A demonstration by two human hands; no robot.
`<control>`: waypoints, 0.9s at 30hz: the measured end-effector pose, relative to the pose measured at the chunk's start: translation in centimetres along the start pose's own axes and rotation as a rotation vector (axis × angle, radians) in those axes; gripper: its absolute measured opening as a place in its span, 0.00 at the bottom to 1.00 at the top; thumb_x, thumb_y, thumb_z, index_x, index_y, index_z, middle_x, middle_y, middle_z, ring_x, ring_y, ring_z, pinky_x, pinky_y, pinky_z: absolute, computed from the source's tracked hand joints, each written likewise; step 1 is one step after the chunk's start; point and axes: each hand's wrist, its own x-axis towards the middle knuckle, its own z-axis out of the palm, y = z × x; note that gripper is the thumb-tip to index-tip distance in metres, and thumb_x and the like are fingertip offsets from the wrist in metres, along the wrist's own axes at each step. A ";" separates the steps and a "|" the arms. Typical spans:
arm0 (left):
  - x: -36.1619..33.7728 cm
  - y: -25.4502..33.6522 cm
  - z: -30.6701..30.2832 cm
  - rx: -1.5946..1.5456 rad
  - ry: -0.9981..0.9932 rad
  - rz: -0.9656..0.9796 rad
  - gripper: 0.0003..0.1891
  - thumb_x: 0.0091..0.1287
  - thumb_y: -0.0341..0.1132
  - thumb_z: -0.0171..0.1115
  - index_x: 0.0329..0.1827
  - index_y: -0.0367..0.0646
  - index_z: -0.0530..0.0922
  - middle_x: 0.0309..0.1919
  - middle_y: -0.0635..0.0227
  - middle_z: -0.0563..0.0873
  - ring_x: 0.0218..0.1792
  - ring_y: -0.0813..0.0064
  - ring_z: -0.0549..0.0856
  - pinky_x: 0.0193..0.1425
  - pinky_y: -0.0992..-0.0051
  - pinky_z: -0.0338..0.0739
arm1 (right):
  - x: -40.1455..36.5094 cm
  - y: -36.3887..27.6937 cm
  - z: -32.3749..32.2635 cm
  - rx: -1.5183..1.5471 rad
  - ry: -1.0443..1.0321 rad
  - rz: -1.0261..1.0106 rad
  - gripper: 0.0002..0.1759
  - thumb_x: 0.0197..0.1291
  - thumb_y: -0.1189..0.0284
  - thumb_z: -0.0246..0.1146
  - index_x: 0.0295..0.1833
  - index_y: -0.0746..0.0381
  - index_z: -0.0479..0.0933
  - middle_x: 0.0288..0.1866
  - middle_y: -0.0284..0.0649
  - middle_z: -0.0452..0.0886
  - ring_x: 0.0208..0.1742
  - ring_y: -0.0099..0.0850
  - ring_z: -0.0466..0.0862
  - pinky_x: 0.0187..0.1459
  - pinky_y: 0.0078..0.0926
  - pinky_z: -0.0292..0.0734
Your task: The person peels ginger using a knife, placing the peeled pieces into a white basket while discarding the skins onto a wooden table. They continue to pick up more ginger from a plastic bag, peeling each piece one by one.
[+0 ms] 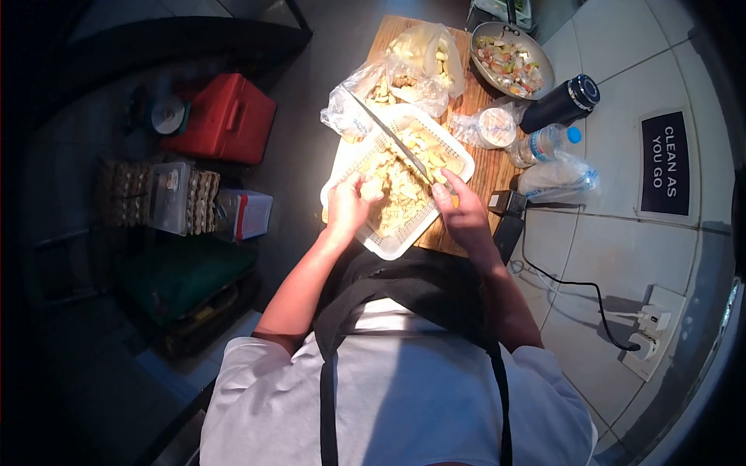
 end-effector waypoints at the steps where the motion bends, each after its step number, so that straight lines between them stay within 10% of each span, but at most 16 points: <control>1: 0.5 -1.0 0.6 0.046 -0.041 -0.002 0.24 0.51 0.32 0.83 0.51 0.37 0.86 0.36 0.60 0.91 0.36 0.74 0.88 0.46 0.73 0.83 | 0.0 0.2 0.1 0.000 0.005 -0.012 0.27 0.73 0.61 0.62 0.70 0.66 0.74 0.55 0.56 0.85 0.58 0.38 0.85 0.60 0.30 0.76; 6: 1.6 -0.1 0.1 0.318 -0.193 0.120 0.29 0.54 0.42 0.82 0.57 0.39 0.85 0.48 0.48 0.89 0.51 0.57 0.90 0.54 0.65 0.84 | 0.0 1.6 0.7 0.091 0.015 0.032 0.31 0.70 0.55 0.63 0.70 0.64 0.74 0.54 0.59 0.85 0.59 0.49 0.85 0.61 0.37 0.76; 14: 12.1 0.5 -4.6 -0.092 0.219 0.186 0.12 0.68 0.27 0.65 0.53 0.37 0.83 0.38 0.66 0.90 0.41 0.81 0.87 0.50 0.75 0.82 | -0.4 3.0 1.0 -0.286 -0.068 0.232 0.41 0.67 0.40 0.58 0.74 0.59 0.70 0.50 0.63 0.85 0.54 0.57 0.86 0.58 0.46 0.79; 16: 14.7 2.1 -5.8 -0.173 0.184 0.202 0.12 0.69 0.31 0.63 0.53 0.36 0.84 0.35 0.58 0.90 0.40 0.72 0.90 0.47 0.72 0.83 | -0.6 2.3 1.2 -0.374 -0.111 0.257 0.41 0.65 0.40 0.60 0.74 0.57 0.70 0.48 0.62 0.86 0.52 0.58 0.86 0.55 0.47 0.80; 27: 30.1 3.3 2.8 0.392 -0.567 0.359 0.09 0.65 0.35 0.63 0.40 0.40 0.85 0.38 0.49 0.89 0.44 0.51 0.88 0.51 0.59 0.80 | -0.8 -0.5 2.6 -0.453 -0.273 0.362 0.43 0.63 0.37 0.60 0.74 0.54 0.71 0.40 0.56 0.88 0.46 0.53 0.88 0.50 0.48 0.82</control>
